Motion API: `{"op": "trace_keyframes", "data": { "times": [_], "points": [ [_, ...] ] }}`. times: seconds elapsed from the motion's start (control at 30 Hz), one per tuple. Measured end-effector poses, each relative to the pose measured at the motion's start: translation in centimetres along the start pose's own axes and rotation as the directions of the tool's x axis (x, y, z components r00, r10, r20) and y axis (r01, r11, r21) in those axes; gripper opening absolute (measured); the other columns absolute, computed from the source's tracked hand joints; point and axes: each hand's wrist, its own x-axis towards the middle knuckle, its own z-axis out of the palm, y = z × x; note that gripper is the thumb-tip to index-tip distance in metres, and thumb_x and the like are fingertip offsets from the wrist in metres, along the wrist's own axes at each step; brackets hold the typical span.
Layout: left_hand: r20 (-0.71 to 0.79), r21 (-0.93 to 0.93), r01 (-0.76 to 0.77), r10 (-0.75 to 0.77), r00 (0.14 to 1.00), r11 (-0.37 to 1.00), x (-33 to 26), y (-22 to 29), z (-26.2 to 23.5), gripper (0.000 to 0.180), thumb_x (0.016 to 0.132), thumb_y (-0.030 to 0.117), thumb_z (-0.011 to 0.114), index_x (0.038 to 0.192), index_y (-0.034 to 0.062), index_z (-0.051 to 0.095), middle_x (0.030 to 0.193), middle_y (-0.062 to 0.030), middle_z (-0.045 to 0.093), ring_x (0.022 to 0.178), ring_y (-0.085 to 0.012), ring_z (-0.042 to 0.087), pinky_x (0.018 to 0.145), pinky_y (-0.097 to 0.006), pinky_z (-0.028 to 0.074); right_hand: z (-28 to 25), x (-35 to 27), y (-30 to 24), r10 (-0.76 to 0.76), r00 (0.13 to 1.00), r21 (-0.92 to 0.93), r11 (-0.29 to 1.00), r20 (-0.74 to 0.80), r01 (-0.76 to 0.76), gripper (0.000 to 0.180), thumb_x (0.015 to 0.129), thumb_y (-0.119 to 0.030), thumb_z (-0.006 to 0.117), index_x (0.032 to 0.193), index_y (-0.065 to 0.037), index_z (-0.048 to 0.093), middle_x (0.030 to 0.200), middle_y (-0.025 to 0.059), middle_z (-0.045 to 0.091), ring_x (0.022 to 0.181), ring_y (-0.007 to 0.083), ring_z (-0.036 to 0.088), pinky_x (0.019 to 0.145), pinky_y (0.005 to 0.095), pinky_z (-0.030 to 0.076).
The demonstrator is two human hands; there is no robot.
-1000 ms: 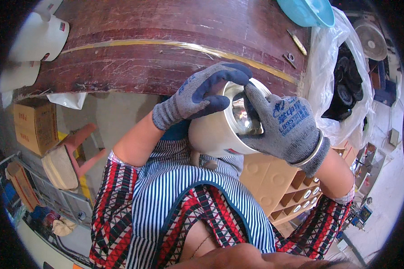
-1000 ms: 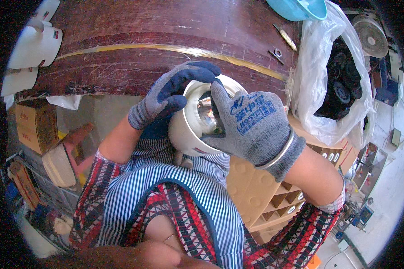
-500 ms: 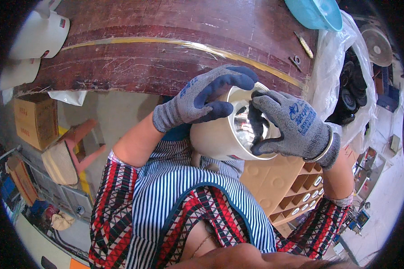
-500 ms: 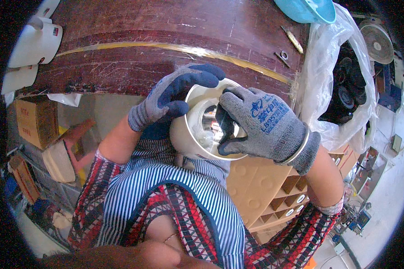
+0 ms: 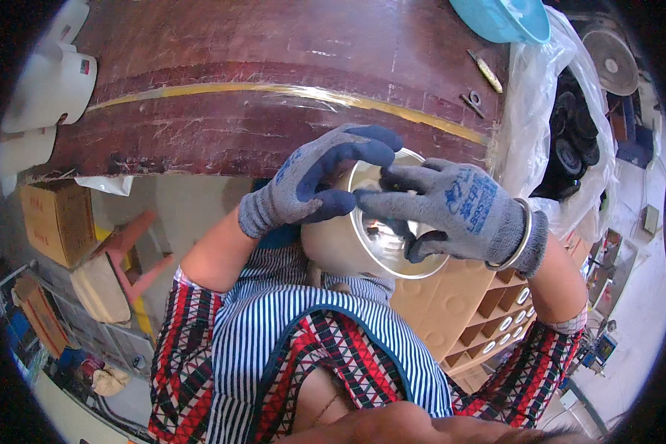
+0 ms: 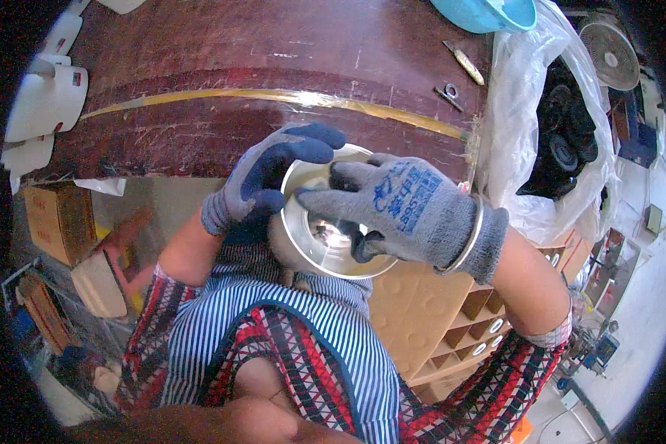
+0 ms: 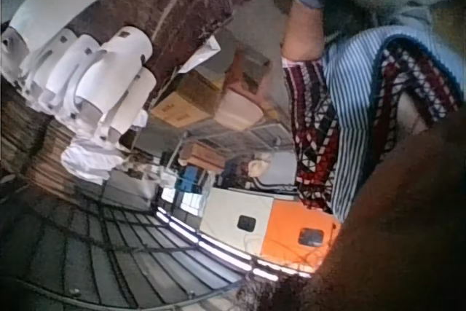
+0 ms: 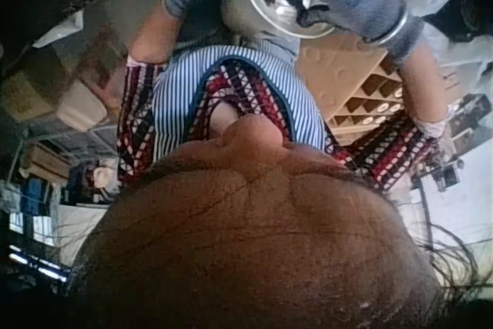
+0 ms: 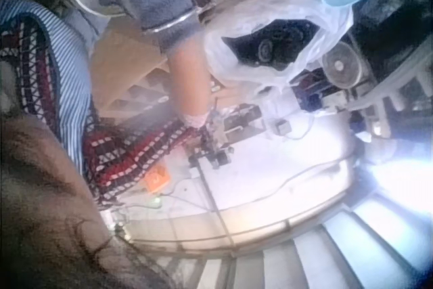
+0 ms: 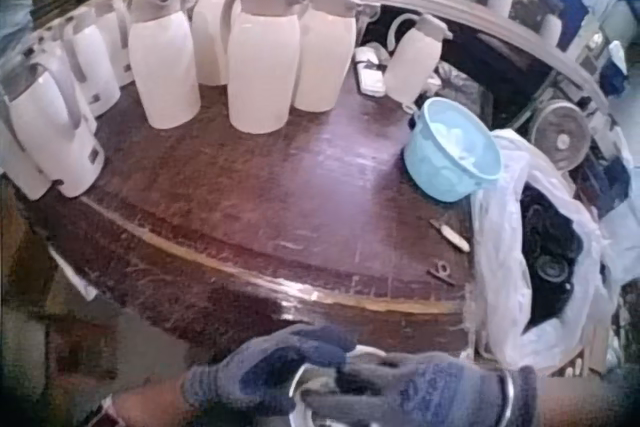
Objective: The person assembles thermos bottles by inserting a metal liner into a white plastic shell, then placing a black lid on top. The person repeats this process for multiple units, placing finished bottles on a nearby table.
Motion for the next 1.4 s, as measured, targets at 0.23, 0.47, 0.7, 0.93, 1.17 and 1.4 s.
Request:
{"op": "trace_keyframes", "data": {
  "times": [0.23,0.47,0.7,0.93,1.17,1.4],
  "points": [
    [-0.032,-0.113,0.08,-0.084,0.996,0.99,-0.9,0.1,0.4,0.067,0.087,0.035,0.08,0.14,0.0025,0.057,0.151,-0.0187,0.049,0.143,-0.0309,0.045,0.121,-0.045,0.032,1.6,-0.5,0.0,0.144,0.987,0.147,0.977,0.076,-0.154,0.093,0.063,-0.026,0.088,0.149,-0.027,0.053,0.13,0.0138,0.064,0.1,0.035,0.071,0.083,0.0422,0.059],
    [-0.148,0.202,0.054,-0.024,0.989,0.978,0.0,1.7,1.7,0.075,0.093,0.068,0.058,0.131,0.0028,0.064,0.143,-0.0247,0.055,0.138,-0.039,0.049,0.115,-0.051,0.037,3.9,-1.1,1.0,0.124,0.984,0.23,0.969,-0.125,-0.093,0.076,0.073,-0.027,0.084,0.143,-0.019,0.055,0.131,0.0136,0.059,0.111,0.0376,0.065,0.09,0.0439,0.056],
    [-0.087,0.502,0.018,0.03,0.996,0.865,1.2,1.4,0.9,0.077,0.099,0.074,0.038,0.092,0.0061,0.074,0.104,-0.0149,0.072,0.12,-0.0444,0.061,0.104,-0.054,0.045,-3.6,-8.6,5.0,0.438,0.693,0.46,0.871,-0.573,-0.171,0.032,0.09,-0.02,0.074,0.119,-0.007,0.072,0.113,0.0108,0.073,0.104,0.0257,0.07,0.093,0.0371,0.054],
    [-0.078,0.536,0.005,0.043,0.996,0.844,2.3,2.8,1.7,0.073,0.104,0.064,0.036,0.08,0.0083,0.075,0.093,-0.0096,0.073,0.111,-0.0377,0.065,0.103,-0.053,0.046,5.8,-31.6,33.4,0.834,-0.328,0.434,-0.12,-0.444,-0.893,0.078,0.086,-0.06,0.067,0.148,-0.015,0.052,0.142,0.0218,0.059,0.129,0.0385,0.058,0.108,0.0477,0.046],
    [-0.102,0.526,0.058,-0.005,0.995,0.849,2.2,3.6,2.0,0.069,0.108,0.055,0.033,0.081,0.0072,0.076,0.094,-0.0112,0.074,0.111,-0.038,0.065,0.106,-0.052,0.044,6.9,-26.7,36.8,0.871,-0.237,0.317,-0.1,-0.431,-0.943,0.088,0.088,-0.056,0.071,0.157,-0.014,0.038,0.142,0.0159,0.061,0.126,0.0316,0.063,0.1,0.046,0.052],
    [-0.066,0.417,0.02,0.009,0.998,0.909,3.3,3.3,1.9,0.068,0.108,0.055,0.036,0.082,0.0066,0.076,0.093,-0.0134,0.074,0.112,-0.0384,0.065,0.107,-0.052,0.044,4.2,-30.3,29.6,0.734,-0.256,0.323,-0.052,-0.629,-0.945,0.048,0.091,-0.033,0.063,0.137,-0.023,0.058,0.11,0.0183,0.075,0.102,0.0384,0.071,0.087,0.0504,0.055]
  ]
}}
